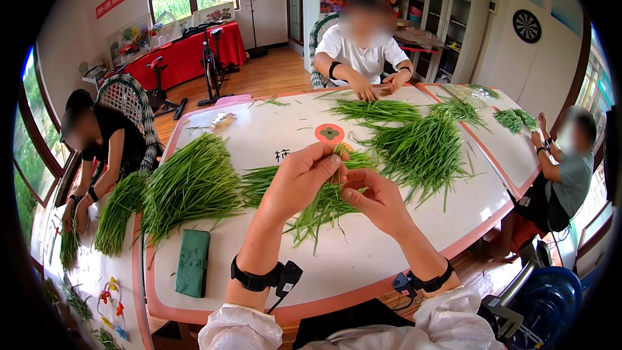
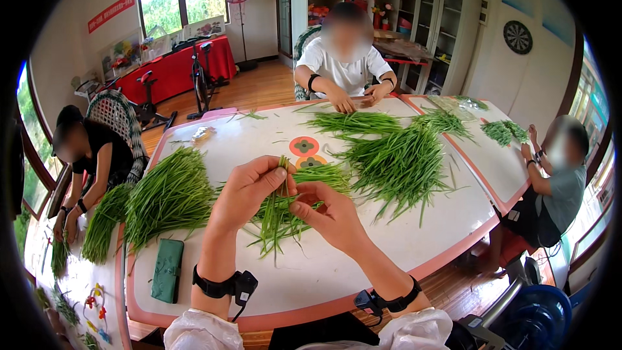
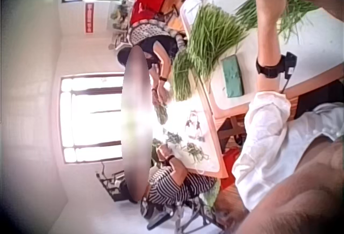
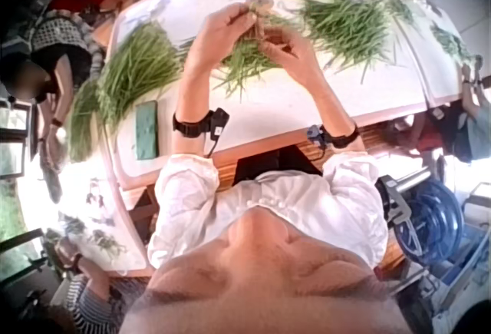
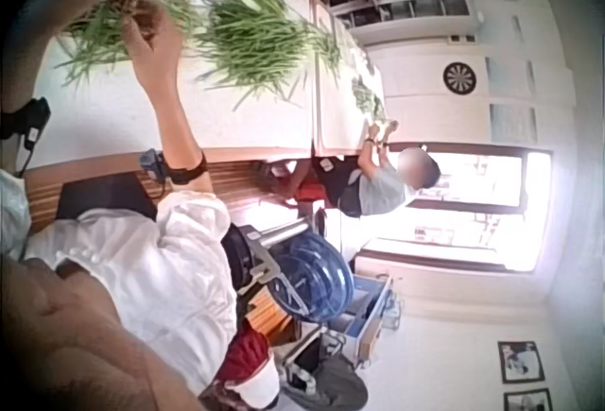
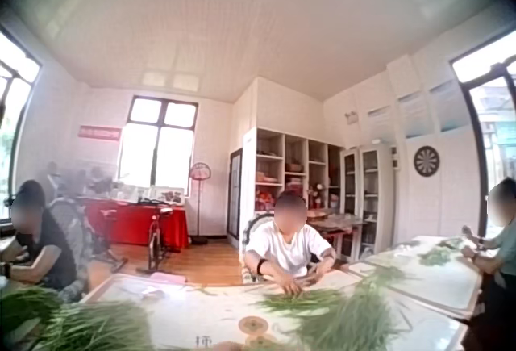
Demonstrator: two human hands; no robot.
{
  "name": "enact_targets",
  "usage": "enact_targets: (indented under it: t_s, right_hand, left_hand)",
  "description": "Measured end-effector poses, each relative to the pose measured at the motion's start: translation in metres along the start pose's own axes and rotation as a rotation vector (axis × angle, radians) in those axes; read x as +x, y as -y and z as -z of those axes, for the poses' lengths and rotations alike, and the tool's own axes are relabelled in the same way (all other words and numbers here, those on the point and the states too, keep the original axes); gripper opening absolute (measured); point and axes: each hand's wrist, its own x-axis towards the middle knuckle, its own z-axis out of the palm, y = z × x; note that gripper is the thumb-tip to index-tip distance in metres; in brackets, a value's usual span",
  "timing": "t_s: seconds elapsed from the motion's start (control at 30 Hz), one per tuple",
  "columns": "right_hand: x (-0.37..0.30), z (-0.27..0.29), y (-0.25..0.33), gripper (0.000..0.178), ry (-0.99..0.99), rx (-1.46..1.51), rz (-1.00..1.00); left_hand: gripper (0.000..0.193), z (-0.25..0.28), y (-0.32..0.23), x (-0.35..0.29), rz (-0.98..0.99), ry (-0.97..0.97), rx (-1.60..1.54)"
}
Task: The person cleans and sorts long green stalks by hand while sitting at a table with other people. The person pulls individual stalks from a pile, removes small pieces or outer layers, and gathers them into bundles.
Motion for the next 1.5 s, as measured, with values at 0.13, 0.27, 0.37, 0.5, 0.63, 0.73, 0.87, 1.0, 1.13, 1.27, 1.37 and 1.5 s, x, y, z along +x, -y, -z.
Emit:
enact_targets:
  t_s: [0.13, 0.27, 0.37, 0.5, 0.63, 0.73, 0.87, 1.0, 1.13, 1.27, 1.37, 1.5]
  right_hand:
    - [-0.005, -0.007, -0.005, 0.04, -0.018, -0.012, -0.054]
    - [-0.009, -0.01, -0.016, 0.034, 0.057, -0.025, -0.139]
    - [-0.012, -0.011, -0.013, 0.031, 0.074, -0.018, -0.172]
    - [-0.013, -0.011, -0.017, 0.023, 0.01, 0.052, -0.131]
    - [-0.019, -0.003, -0.028, 0.024, -0.125, 0.215, -0.084]
    - [-0.023, 0.003, -0.024, 0.023, -0.221, 0.327, -0.064]
    - [-0.033, 0.012, -0.018, 0.022, -0.289, 0.349, -0.051]
    - [-0.044, 0.028, -0.023, 0.023, -0.304, 0.311, -0.035]
    - [-0.065, 0.058, -0.029, 0.025, -0.128, 0.221, -0.191]
    - [-0.097, 0.08, -0.031, 0.025, 0.219, -0.001, -0.44]
    - [-0.131, 0.1, -0.026, 0.022, 0.399, -0.214, -0.534]
    - [-0.147, 0.106, -0.043, 0.022, 0.508, -0.275, -0.588]
  left_hand:
    - [0.017, 0.0, 0.001, 0.0, -0.01, -0.046, -0.026]
    - [0.016, 0.0, -0.001, 0.0, -0.019, -0.063, -0.02]
    - [0.016, 0.0, 0.0, 0.0, -0.023, -0.055, -0.023]
    - [0.018, 0.0, 0.002, 0.001, -0.03, -0.045, -0.081]
    - [0.019, -0.004, -0.001, 0.001, 0.057, -0.065, -0.255]
    - [0.019, -0.008, -0.003, 0.0, 0.101, -0.08, -0.332]
    - [0.019, -0.016, 0.002, 0.001, 0.122, -0.067, -0.351]
    - [0.019, -0.018, 0.002, 0.002, 0.115, -0.104, -0.398]
    - [0.017, -0.005, -0.004, 0.0, 0.076, -0.166, -0.385]
    - [0.016, 0.004, -0.01, -0.005, 0.031, -0.209, -0.402]
    - [0.018, 0.004, -0.009, 0.002, 0.003, -0.197, -0.474]
    - [0.019, 0.028, -0.015, -0.01, -0.077, -0.271, -0.477]
